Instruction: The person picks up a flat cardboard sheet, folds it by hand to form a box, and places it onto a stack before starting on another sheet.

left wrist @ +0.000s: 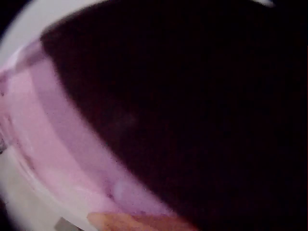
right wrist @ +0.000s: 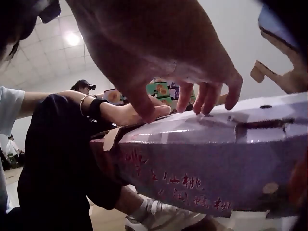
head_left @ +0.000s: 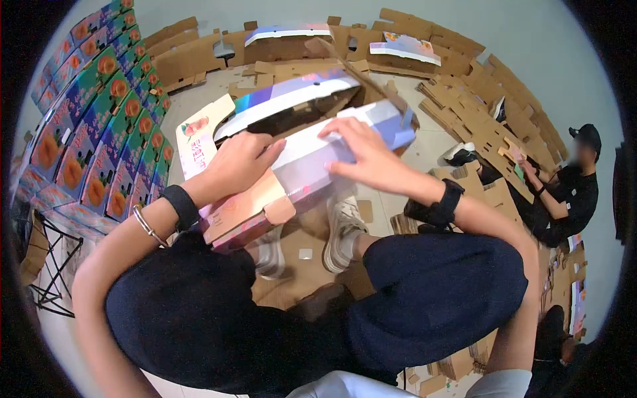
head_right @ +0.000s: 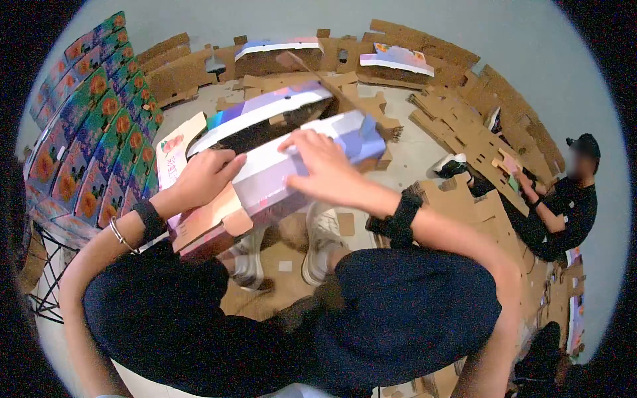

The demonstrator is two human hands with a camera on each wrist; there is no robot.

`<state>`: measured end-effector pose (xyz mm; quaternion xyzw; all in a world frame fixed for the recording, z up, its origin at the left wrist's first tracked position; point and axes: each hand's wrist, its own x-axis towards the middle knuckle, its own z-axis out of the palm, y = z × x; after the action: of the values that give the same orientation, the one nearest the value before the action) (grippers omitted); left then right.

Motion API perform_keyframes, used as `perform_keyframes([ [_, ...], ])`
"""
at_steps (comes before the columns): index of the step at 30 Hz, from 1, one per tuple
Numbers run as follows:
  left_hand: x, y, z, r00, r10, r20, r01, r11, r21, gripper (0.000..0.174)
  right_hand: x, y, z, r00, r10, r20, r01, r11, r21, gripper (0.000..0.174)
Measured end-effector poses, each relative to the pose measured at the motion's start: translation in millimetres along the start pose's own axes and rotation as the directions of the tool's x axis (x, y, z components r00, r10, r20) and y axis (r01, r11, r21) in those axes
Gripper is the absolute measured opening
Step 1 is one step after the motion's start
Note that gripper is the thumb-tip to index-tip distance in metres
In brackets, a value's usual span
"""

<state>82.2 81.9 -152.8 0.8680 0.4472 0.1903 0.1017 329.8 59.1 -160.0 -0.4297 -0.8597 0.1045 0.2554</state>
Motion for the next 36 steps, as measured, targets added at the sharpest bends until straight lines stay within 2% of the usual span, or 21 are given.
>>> perform_keyframes([
  [2,14.1,-7.5,5.6,0.998,0.000,-0.055,-0.006,0.996,-0.094,0.041,10.7,19.6,-0.4,0.985,-0.036,-0.168,0.017,0.993,-0.115,0.044],
  [5,38.5,-16.7,12.7,1.000,-0.030,-0.005,0.030,0.994,-0.104,0.041,19.5,37.5,-3.7,0.967,-0.042,-0.252,-0.030,0.961,-0.274,0.044],
  [8,58.5,-37.0,32.4,0.999,0.046,0.012,-0.044,0.993,-0.109,0.041,24.5,82.0,-1.2,0.947,0.044,-0.319,-0.089,0.988,-0.128,0.044],
  [10,69.6,-50.5,56.3,0.990,0.112,0.084,-0.104,0.991,-0.089,0.041,15.2,122.1,-1.8,0.921,0.052,-0.386,-0.209,0.903,-0.376,0.046],
  [12,72.2,-72.3,92.6,0.972,0.210,0.106,-0.210,0.978,-0.006,0.041,-6.8,161.5,6.0,0.909,0.128,-0.397,-0.279,0.893,-0.352,0.047],
  [14,68.2,-83.7,125.4,0.954,0.235,0.187,-0.236,0.972,-0.017,0.040,-37.3,203.4,28.0,0.810,0.466,-0.357,-0.540,0.830,-0.140,0.047],
  [15,73.0,-91.9,137.8,0.953,0.235,0.193,-0.235,0.972,-0.025,0.040,-59.8,232.9,52.2,0.808,0.474,-0.350,-0.546,0.826,-0.140,0.047],
  [17,78.9,-104.6,156.0,0.937,0.195,0.291,-0.211,0.977,0.022,0.036,-102.0,278.5,100.5,0.925,0.322,-0.202,-0.378,0.834,-0.402,0.043],
  [18,79.4,-107.3,157.1,0.935,0.195,0.296,-0.209,0.978,0.017,0.036,-105.3,267.3,99.0,0.924,0.328,-0.197,-0.381,0.834,-0.400,0.043],
  [20,78.8,-109.7,149.5,0.932,0.187,0.310,-0.203,0.979,0.021,0.035,-94.9,236.1,85.4,0.824,0.566,0.001,-0.549,0.800,-0.242,0.071],
  [21,76.7,-105.0,143.1,0.946,0.155,0.285,-0.167,0.986,0.018,0.037,-87.4,233.2,91.5,0.907,0.399,-0.133,-0.394,0.697,-0.599,0.061],
  [22,75.2,-106.4,140.1,0.946,0.152,0.288,-0.165,0.986,0.022,0.037,-82.3,230.5,88.7,0.908,0.398,-0.133,-0.394,0.701,-0.595,0.061],
  [24,74.5,-113.2,127.0,0.984,0.131,0.123,-0.114,0.983,-0.142,0.042,-66.7,225.7,70.9,0.965,0.225,-0.138,-0.263,0.786,-0.560,0.039],
  [25,70.5,-113.8,117.9,0.992,-0.019,0.121,0.054,0.957,-0.286,0.046,-57.9,222.0,67.7,0.947,0.295,-0.123,-0.319,0.907,-0.275,0.033],
  [26,66.9,-115.2,105.6,0.994,-0.016,0.110,0.047,0.959,-0.281,0.046,-52.1,213.8,67.5,0.949,0.286,-0.131,-0.312,0.908,-0.280,0.033],
  [28,56.5,-120.9,75.5,0.947,-0.266,0.178,0.317,0.863,-0.393,0.048,-40.8,189.3,64.4,0.898,0.401,0.184,-0.426,0.895,0.131,0.032],
  [29,48.7,-129.5,66.8,0.951,-0.263,0.163,0.307,0.869,-0.389,0.048,-41.7,181.1,62.6,0.904,0.392,0.171,-0.415,0.901,0.128,0.032],
  [31,33.0,-148.5,48.5,0.957,-0.219,0.191,0.278,0.881,-0.383,0.048,-43.2,165.0,58.8,0.973,0.227,0.032,-0.221,0.965,-0.140,0.030],
  [32,23.5,-153.4,35.2,0.962,-0.215,0.169,0.265,0.887,-0.378,0.048,-44.2,157.6,50.0,0.977,0.212,0.017,-0.207,0.967,-0.149,0.030],
  [34,2.1,-157.2,7.7,0.954,-0.257,0.156,0.298,0.745,-0.597,0.045,-52.7,143.2,28.3,0.955,0.268,0.129,-0.261,0.963,-0.068,0.035],
  [36,-17.5,-196.2,-11.2,0.928,-0.337,0.158,0.371,0.796,-0.478,0.038,-72.6,131.9,23.1,0.945,0.267,0.189,-0.264,0.964,-0.041,0.039],
])
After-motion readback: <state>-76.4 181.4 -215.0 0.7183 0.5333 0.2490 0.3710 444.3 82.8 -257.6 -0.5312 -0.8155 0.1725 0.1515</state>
